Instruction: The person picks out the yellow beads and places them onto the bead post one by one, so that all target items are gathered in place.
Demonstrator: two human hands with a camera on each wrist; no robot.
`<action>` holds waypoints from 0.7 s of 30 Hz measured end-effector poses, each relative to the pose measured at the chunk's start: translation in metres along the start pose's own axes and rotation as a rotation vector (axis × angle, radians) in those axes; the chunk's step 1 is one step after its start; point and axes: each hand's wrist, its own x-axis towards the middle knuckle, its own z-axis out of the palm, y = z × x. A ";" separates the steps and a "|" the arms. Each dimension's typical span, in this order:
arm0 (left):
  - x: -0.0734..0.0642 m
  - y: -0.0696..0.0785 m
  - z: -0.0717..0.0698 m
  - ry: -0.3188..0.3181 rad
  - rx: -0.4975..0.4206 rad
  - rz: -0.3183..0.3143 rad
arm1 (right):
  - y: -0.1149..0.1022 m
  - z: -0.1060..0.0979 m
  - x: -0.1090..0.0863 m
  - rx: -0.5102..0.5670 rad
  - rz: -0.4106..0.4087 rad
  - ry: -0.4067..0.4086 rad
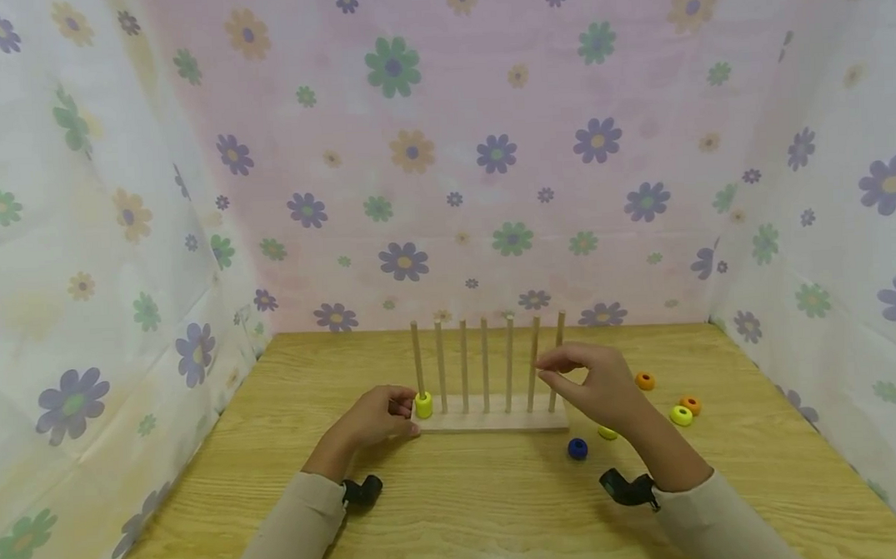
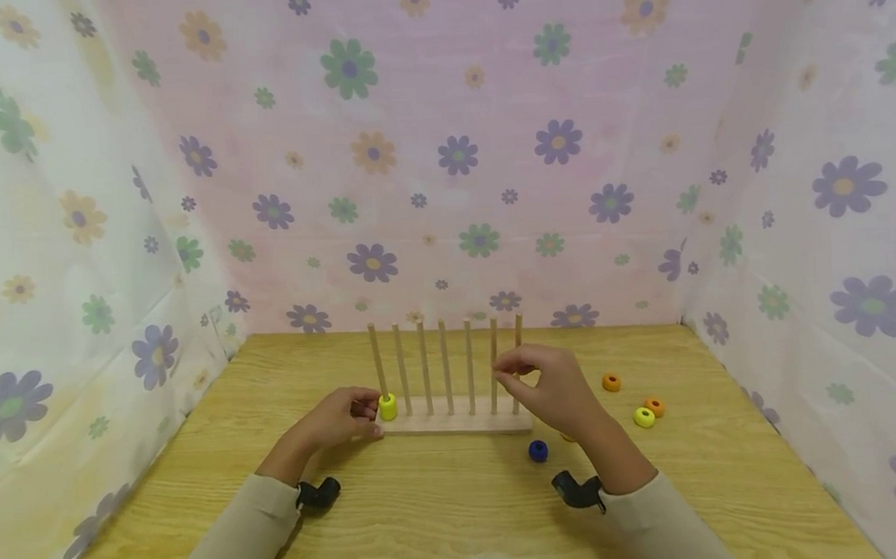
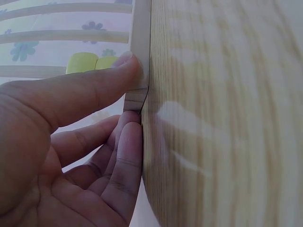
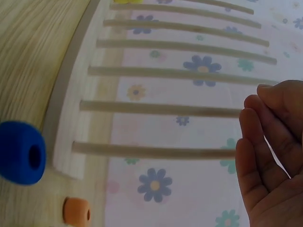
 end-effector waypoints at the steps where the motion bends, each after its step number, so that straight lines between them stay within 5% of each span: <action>1: 0.000 0.000 0.000 -0.001 0.002 0.002 | 0.002 -0.001 -0.002 0.003 0.014 -0.007; 11: 0.002 0.000 -0.001 -0.012 0.004 0.014 | 0.030 -0.018 -0.020 0.242 0.309 -0.163; 16: 0.003 -0.001 -0.001 -0.009 0.005 0.012 | 0.052 -0.029 -0.026 0.392 0.374 -0.224; 21: 0.001 -0.001 -0.001 -0.010 0.017 0.008 | 0.073 -0.036 -0.035 0.422 0.433 -0.248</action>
